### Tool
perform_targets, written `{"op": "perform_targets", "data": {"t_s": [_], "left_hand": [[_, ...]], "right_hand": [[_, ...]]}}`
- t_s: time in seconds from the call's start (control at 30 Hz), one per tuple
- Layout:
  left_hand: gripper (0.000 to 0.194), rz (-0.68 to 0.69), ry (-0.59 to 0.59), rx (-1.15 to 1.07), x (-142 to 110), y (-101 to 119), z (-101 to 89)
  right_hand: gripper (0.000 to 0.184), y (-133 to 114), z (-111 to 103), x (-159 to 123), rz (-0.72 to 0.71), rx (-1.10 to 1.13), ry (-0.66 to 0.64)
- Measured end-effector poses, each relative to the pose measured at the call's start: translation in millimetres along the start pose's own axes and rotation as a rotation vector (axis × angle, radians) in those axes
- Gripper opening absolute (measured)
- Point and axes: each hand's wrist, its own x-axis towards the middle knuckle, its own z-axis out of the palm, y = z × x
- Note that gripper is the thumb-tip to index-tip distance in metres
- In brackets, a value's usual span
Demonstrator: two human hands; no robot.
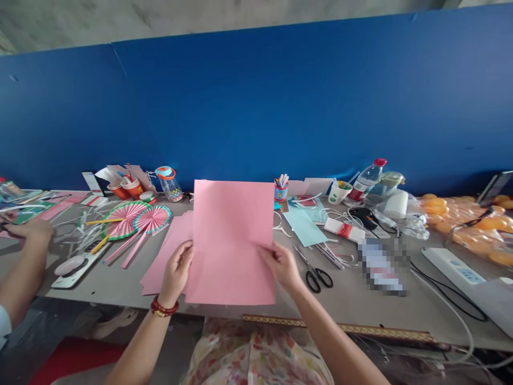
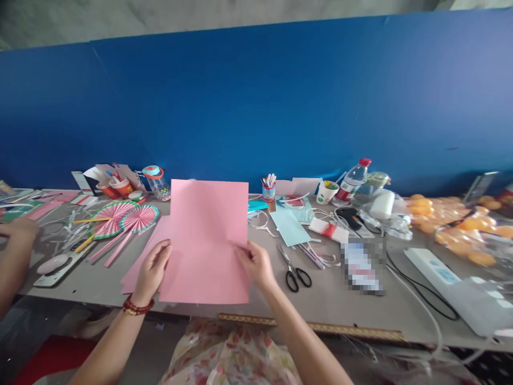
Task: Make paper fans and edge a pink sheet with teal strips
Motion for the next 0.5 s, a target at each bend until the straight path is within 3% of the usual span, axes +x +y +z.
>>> {"op": "perform_targets", "data": {"t_s": [0.07,0.17,0.2,0.3,0.5], "left_hand": [[0.042,0.178,-0.149,0.07,-8,-1,15.0],[0.05,0.537,-0.487,0.4,-19,-10,30.9],[0.054,0.616,-0.561,0.508,-21,-15,33.4],[0.063,0.694,-0.617,0.696,-25,-33,33.0],[0.058,0.699,-0.533,0.807,-26,-54,20.3]], "right_hand": [[0.029,0,-32,1,-0.088,-0.225,0.218],[0.032,1,-79,-1,-0.126,-0.396,0.461],[0.033,3,-89,-3,-0.086,-0.384,0.469],[0.041,15,-97,-8,0.07,-0.191,0.419],[0.056,39,-73,-18,0.308,0.273,0.173]]}}
